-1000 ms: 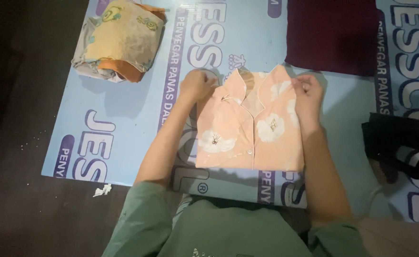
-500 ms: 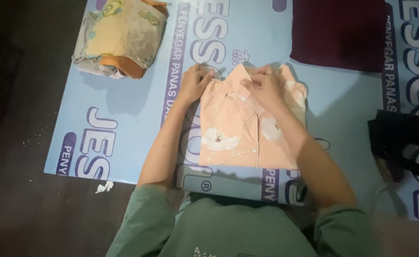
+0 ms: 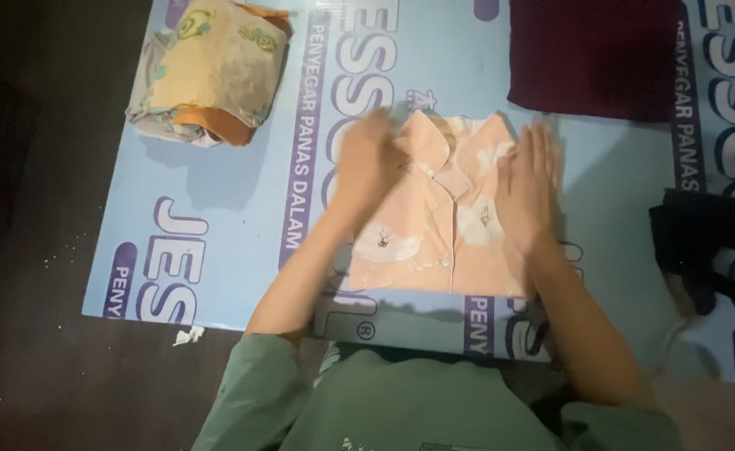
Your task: Ironing and folding a shirt and a dress on a flat surface on the floor
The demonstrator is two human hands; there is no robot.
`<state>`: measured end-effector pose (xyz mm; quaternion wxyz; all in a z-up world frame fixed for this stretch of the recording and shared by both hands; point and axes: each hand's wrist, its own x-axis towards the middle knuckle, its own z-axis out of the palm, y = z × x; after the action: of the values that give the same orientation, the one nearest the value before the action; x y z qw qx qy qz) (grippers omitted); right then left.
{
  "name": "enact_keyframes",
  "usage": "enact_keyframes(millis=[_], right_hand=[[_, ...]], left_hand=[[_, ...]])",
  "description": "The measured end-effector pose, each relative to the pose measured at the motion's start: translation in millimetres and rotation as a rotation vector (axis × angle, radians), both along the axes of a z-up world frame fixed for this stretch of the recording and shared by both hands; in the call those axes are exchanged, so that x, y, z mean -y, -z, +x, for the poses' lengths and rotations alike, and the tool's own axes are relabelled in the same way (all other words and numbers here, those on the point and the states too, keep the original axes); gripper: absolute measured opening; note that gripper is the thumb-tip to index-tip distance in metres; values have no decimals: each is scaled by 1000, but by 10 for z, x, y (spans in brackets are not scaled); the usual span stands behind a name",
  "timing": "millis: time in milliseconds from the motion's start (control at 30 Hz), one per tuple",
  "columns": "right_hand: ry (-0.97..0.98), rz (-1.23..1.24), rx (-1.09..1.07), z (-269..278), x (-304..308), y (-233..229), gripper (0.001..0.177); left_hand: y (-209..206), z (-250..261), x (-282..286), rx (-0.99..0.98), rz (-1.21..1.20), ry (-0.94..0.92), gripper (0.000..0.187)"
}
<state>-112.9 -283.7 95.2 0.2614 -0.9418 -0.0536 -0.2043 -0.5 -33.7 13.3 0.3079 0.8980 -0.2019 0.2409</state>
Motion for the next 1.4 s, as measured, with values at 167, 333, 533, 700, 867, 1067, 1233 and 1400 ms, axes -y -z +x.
enact_keyframes(millis=[167, 333, 533, 700, 867, 1067, 1233, 1400], right_hand=[[6, -236, -397, -551, -28, 249, 67], [-90, -391, -171, -1231, 154, 698, 66], [-145, 104, -24, -1350, 580, 836, 37], [161, 414, -344, -847, 702, 583, 36], [-27, 1144, -267, -79, 1111, 1312, 39], [176, 1137, -453, 196, 826, 907, 45], [209, 986, -394, 387, 1128, 1399, 31], [281, 875, -303, 260, 1040, 1310, 16]], left_hand=[[-180, -728, 534, -193, 400, 234, 68], [-44, -654, 543, -230, 402, 242, 72], [277, -124, 967, -123, 285, 202, 54], [211, 241, 1407, -537, 23, 228, 51], [560, 488, 1401, -741, -629, 392, 23], [482, 307, 1180, -878, -1137, 534, 15], [333, 164, 1149, -697, -813, 398, 17], [-52, -23, 1248, -527, -307, 178, 18]])
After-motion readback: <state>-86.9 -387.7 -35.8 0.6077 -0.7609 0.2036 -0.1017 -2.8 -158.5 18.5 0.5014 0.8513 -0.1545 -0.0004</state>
